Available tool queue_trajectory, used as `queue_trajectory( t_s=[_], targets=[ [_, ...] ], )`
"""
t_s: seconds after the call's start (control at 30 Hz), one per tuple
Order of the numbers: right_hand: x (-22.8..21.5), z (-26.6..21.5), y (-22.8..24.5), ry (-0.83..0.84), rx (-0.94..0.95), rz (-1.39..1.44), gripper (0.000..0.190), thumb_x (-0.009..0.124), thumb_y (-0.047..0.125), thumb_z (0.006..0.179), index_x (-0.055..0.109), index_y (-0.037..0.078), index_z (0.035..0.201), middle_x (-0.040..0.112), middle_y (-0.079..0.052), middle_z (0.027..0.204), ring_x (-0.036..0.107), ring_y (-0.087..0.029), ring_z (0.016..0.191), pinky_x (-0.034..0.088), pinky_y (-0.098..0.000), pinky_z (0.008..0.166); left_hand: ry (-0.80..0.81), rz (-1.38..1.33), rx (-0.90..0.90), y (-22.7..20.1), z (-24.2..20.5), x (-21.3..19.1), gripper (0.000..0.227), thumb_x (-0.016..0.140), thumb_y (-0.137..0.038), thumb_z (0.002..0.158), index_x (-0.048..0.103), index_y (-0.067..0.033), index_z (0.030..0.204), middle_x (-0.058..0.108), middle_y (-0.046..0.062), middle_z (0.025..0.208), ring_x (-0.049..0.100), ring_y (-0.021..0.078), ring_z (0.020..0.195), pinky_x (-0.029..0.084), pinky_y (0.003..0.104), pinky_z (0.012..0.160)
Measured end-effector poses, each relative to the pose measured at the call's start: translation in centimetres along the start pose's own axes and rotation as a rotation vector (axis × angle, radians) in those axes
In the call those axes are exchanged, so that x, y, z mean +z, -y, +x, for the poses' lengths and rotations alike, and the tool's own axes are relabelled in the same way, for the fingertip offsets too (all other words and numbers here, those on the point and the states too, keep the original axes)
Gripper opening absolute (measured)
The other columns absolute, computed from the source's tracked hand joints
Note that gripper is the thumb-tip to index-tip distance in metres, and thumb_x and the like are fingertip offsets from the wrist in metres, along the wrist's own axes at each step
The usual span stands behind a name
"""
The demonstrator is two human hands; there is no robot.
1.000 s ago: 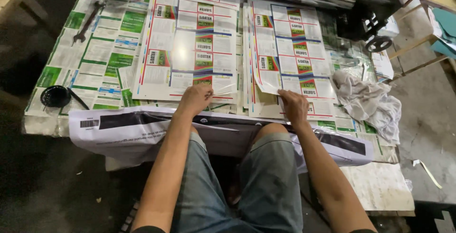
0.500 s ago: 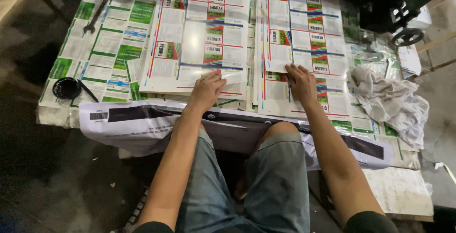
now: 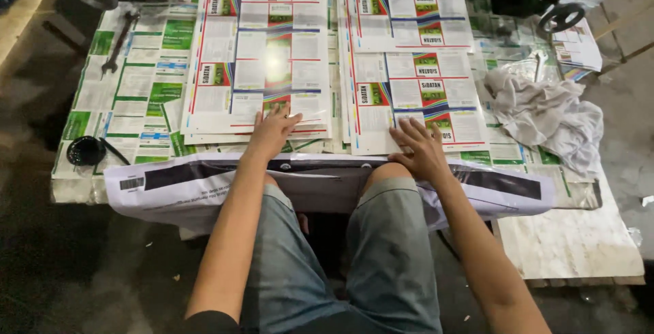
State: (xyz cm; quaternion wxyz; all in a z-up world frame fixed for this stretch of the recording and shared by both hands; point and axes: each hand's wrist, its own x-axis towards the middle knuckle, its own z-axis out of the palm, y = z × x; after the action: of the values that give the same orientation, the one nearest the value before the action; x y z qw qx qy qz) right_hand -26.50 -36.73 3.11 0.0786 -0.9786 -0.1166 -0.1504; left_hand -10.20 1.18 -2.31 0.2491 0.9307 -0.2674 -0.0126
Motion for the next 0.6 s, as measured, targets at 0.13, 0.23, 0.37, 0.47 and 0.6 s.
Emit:
queue_trajectory(
  t_s=[0.13,0.23,0.37,0.47,0.6],
  targets=[
    [1.7,-1.2,-0.7,-0.132,-0.04,0.085,0.056,0.073,0.047,0.088,0.066,0.021,0.137,0.059,-0.008,0.15,0.049,-0.03,0.143,0.022,-0.0558,0.119,-0.026,-0.006,0.009,0.5,1.0,-0.2,0.036,0.056,-0.027,0.101,0.067,-0.0333,0.134,0.043,0.008,0.161,0.034,0.0347,0.151,0.021,0.067,0.119],
    [2.2,-1.8,-0.9,-0.14,-0.016,0.067,0.043,0.071,0.04,0.095,0.071,0.024,0.135,0.065,-0.001,0.147,0.054,-0.022,0.142,0.025,-0.0521,0.124,0.004,0.007,0.014,0.7,1.6,-0.5,0.035,0.058,-0.027,0.1,0.069,-0.0334,0.132,0.043,0.008,0.161,0.034,0.0352,0.151,0.021,0.068,0.117],
    [0.5,-1.1,0.3,-0.169,-0.02,0.097,0.048,0.076,0.04,0.086,0.071,0.019,0.129,0.066,-0.003,0.144,0.055,-0.024,0.138,0.029,-0.0497,0.119,0.039,-0.023,0.003,0.6,3.3,-1.0,0.034,0.06,-0.027,0.1,0.069,-0.0335,0.132,0.043,0.008,0.16,0.034,0.0352,0.15,0.022,0.067,0.118],
    [-0.4,-0.9,1.0,-0.176,0.002,0.148,0.057,0.079,0.044,0.08,0.071,0.015,0.128,0.066,-0.007,0.14,0.055,-0.026,0.134,0.029,-0.0507,0.115,0.052,-0.037,0.003,0.8,4.6,-1.3,0.034,0.061,-0.027,0.099,0.07,-0.033,0.132,0.043,0.007,0.161,0.034,0.0351,0.15,0.023,0.065,0.119],
    [-0.7,-1.0,1.1,-0.174,0.0,0.11,0.047,0.079,0.038,0.082,0.074,0.017,0.123,0.069,-0.007,0.135,0.058,-0.025,0.131,0.029,-0.0506,0.114,0.05,-0.031,0.023,1.2,6.5,-1.4,0.037,0.063,-0.022,0.096,0.071,-0.0317,0.131,0.044,0.007,0.161,0.035,0.0356,0.15,0.025,0.064,0.118]
  ],
)
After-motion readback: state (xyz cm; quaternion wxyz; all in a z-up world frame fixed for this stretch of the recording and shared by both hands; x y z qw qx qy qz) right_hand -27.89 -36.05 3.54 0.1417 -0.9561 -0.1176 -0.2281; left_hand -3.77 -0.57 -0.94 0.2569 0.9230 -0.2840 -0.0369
